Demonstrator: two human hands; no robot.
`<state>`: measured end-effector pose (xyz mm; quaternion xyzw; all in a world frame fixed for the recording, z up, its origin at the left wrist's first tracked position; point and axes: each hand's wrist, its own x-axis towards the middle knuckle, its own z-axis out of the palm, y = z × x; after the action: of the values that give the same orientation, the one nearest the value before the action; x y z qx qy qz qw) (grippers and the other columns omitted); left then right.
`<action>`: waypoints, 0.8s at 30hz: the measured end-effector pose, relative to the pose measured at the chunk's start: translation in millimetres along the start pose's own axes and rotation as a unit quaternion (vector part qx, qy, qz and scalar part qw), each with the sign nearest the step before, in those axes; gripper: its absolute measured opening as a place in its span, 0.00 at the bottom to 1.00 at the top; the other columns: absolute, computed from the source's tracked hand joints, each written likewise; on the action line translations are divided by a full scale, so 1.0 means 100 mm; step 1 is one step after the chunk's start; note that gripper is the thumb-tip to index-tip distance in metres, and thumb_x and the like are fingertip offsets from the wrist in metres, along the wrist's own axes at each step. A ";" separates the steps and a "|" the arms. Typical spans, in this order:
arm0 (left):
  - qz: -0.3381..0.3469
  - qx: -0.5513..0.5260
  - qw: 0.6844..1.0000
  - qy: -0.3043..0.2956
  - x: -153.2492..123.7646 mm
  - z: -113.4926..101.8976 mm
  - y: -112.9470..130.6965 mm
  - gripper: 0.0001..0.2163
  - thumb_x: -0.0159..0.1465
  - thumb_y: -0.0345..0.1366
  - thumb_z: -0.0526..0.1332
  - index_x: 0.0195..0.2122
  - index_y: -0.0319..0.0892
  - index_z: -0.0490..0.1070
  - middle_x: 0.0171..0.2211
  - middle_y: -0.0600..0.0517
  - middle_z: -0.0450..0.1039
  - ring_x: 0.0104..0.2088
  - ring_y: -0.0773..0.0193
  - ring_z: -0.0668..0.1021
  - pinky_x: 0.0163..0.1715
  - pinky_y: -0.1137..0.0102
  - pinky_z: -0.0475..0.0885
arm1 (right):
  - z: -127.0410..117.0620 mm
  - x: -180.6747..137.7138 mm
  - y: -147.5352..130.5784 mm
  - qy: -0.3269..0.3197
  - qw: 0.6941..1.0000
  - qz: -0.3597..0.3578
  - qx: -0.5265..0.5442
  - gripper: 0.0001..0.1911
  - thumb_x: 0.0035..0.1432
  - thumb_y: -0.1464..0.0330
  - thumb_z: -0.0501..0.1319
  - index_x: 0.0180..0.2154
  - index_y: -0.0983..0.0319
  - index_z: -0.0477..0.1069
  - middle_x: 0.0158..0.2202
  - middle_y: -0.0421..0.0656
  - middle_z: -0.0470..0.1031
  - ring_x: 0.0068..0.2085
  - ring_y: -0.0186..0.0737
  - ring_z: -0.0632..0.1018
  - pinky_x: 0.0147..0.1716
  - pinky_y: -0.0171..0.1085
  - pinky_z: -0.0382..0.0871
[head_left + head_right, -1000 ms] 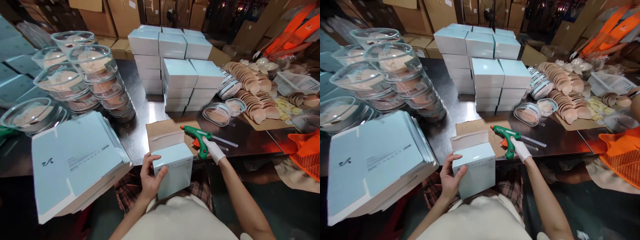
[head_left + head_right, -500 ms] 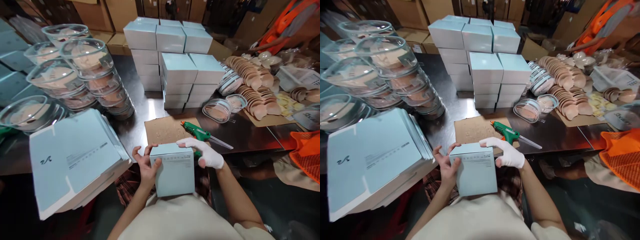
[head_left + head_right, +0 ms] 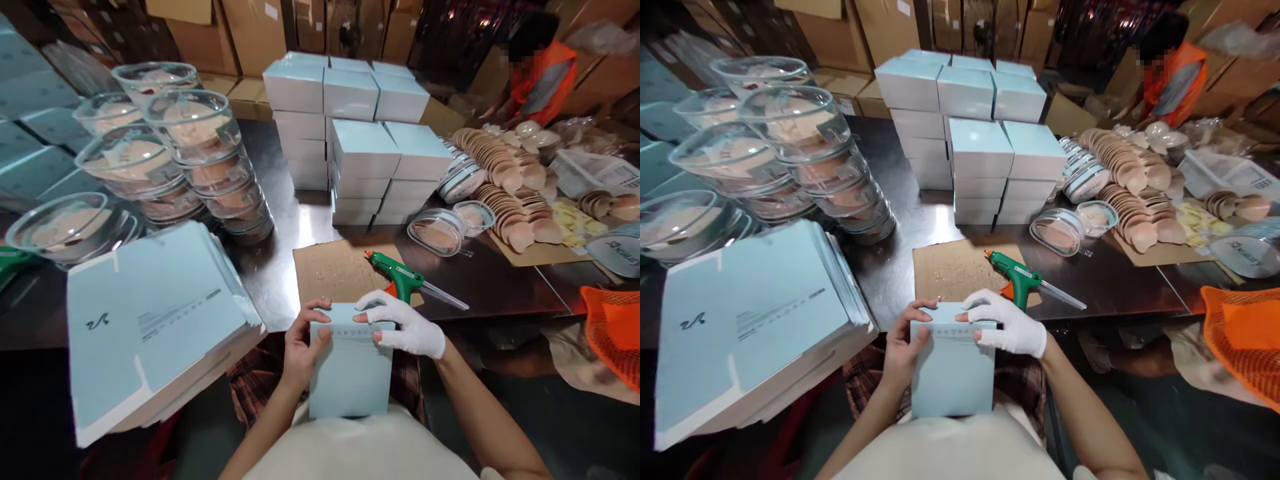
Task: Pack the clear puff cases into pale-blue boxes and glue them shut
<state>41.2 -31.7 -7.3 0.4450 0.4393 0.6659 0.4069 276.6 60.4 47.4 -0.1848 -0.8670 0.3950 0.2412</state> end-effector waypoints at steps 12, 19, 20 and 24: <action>-0.156 -0.141 0.946 0.245 0.61 -0.02 0.18 0.33 0.59 0.65 0.68 0.58 0.51 0.68 0.50 0.45 0.79 0.50 0.54 0.83 0.45 0.64 0.80 | 0.46 -0.18 0.14 0.136 0.810 -0.259 -0.509 0.13 0.63 0.60 0.71 0.48 0.42 0.74 0.51 0.31 0.81 0.56 0.42 0.78 0.75 0.62 0.41; 0.217 0.106 0.966 0.088 0.02 -0.07 0.47 0.40 0.59 0.57 0.72 0.71 0.59 0.61 0.71 0.40 0.64 0.73 0.40 0.65 0.68 0.39 0.66 | 0.12 1.37 0.72 0.030 0.884 0.016 -0.467 0.27 0.66 0.59 0.62 0.61 0.65 0.70 0.61 0.57 0.74 0.61 0.59 0.74 0.61 0.56 0.67; 0.280 0.146 0.949 0.019 -0.07 -0.15 0.56 0.36 0.58 0.49 0.76 0.67 0.59 0.68 0.63 0.41 0.76 0.66 0.39 0.75 0.63 0.39 0.73 | 0.13 1.64 0.82 0.020 0.882 0.034 -0.469 0.27 0.66 0.61 0.62 0.62 0.67 0.69 0.62 0.59 0.73 0.61 0.59 0.73 0.60 0.55 0.67; 0.308 0.310 0.898 0.054 -0.23 -0.72 1.01 0.22 0.60 0.40 0.73 0.55 0.63 0.79 0.44 0.52 0.86 0.46 0.44 0.87 0.47 0.46 0.85 | 0.18 2.47 1.13 0.011 0.873 0.096 -0.478 0.22 0.68 0.72 0.56 0.60 0.74 0.69 0.55 0.64 0.75 0.52 0.55 0.73 0.53 0.49 0.65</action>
<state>-36.2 -98.2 67.5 0.6248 0.4861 0.6110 -0.0012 80.0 246.1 16.9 -0.3643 -0.9253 -0.0488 0.0933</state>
